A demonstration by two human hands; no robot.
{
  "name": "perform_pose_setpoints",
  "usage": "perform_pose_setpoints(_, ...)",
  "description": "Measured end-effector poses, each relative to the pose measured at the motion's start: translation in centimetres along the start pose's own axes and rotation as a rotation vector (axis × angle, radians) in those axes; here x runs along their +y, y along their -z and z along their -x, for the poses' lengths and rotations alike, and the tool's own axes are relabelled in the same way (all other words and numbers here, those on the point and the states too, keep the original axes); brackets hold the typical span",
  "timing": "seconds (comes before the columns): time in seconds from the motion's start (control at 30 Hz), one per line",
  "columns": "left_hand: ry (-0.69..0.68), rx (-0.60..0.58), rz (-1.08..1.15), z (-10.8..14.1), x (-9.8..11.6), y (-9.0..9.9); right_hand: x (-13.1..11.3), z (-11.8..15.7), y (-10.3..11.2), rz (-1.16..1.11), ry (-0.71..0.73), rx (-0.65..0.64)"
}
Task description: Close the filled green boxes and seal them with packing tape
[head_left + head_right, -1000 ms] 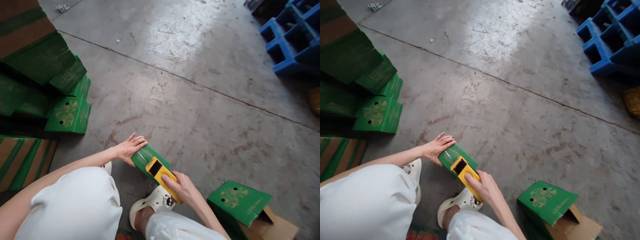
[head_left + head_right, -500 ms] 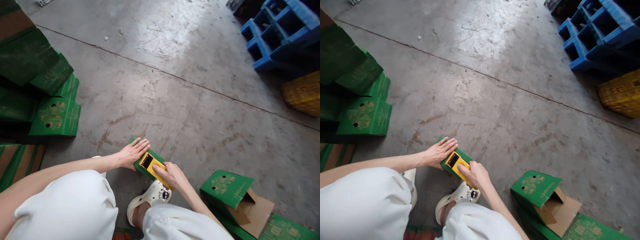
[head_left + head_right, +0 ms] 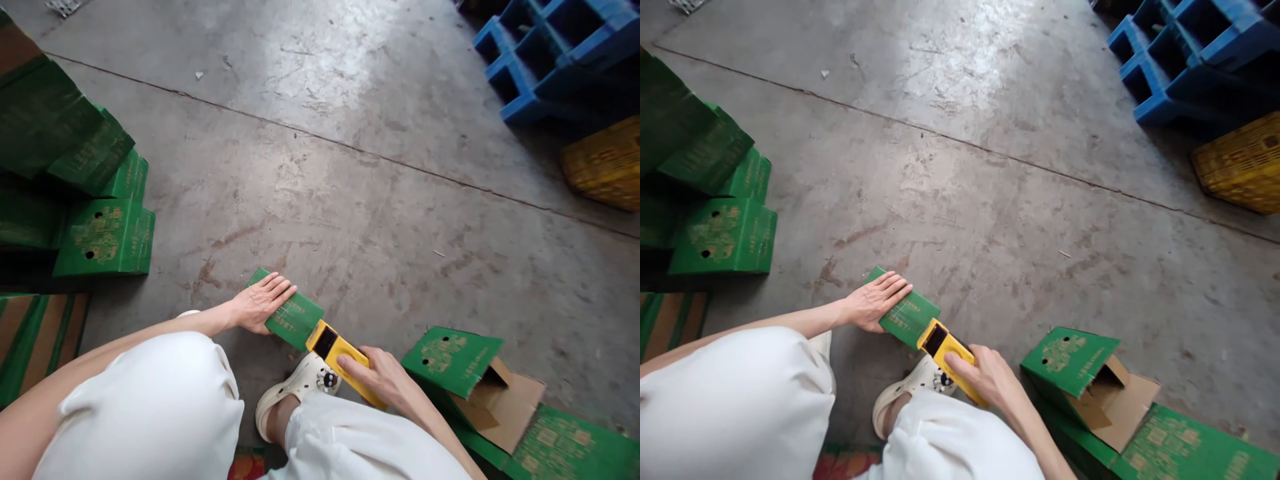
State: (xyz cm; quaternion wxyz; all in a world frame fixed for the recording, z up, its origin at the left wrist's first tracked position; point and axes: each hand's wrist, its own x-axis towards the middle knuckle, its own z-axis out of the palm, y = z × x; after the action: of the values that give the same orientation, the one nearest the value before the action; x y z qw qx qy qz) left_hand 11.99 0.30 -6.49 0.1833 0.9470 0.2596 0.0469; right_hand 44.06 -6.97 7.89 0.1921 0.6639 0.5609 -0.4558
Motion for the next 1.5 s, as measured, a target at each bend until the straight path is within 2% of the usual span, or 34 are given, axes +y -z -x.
perform_pose_setpoints(0.1,0.003,0.001,-0.006,0.0,0.2,0.0,0.7,0.5,-0.3,0.039,-0.038,0.026)
perform_pose_setpoints(0.37,0.012,-0.020,-0.018,0.0,0.6,0.4,-0.5,-0.9,-0.1,0.080,-0.085,0.009)
perform_pose_setpoints(0.47,0.044,-0.054,-0.032,-0.9,1.7,0.4,-0.7,-1.1,0.2,0.079,-0.087,-0.008)
perform_pose_setpoints(0.63,-0.057,-0.126,-0.015,-3.7,4.4,-0.4,-1.2,-1.1,1.1,0.082,-0.110,-0.030)
perform_pose_setpoints(0.73,-0.070,-0.141,0.000,-4.3,5.0,-0.6,-1.4,-0.6,1.1,0.087,-0.107,-0.030)
perform_pose_setpoints(0.83,-0.059,-0.143,-0.010,-3.0,4.4,-0.3,-1.9,-0.8,-0.1,0.101,-0.082,-0.014)
perform_pose_setpoints(0.97,0.033,-0.158,-0.065,0.5,2.3,0.8,-3.7,-3.0,-1.9,0.097,0.024,0.041)
perform_pose_setpoints(1.13,0.088,-0.160,-0.141,2.6,1.2,1.5,-5.1,-5.8,-1.8,0.061,0.102,-0.011)
perform_pose_setpoints(1.3,0.087,-0.143,-0.140,2.5,1.0,0.6,-3.2,-4.7,-2.5,-0.029,0.162,0.004)
perform_pose_setpoints(1.5,0.060,-0.153,-0.114,2.6,0.5,0.6,2.6,-2.4,-3.5,-0.103,0.069,-0.035)
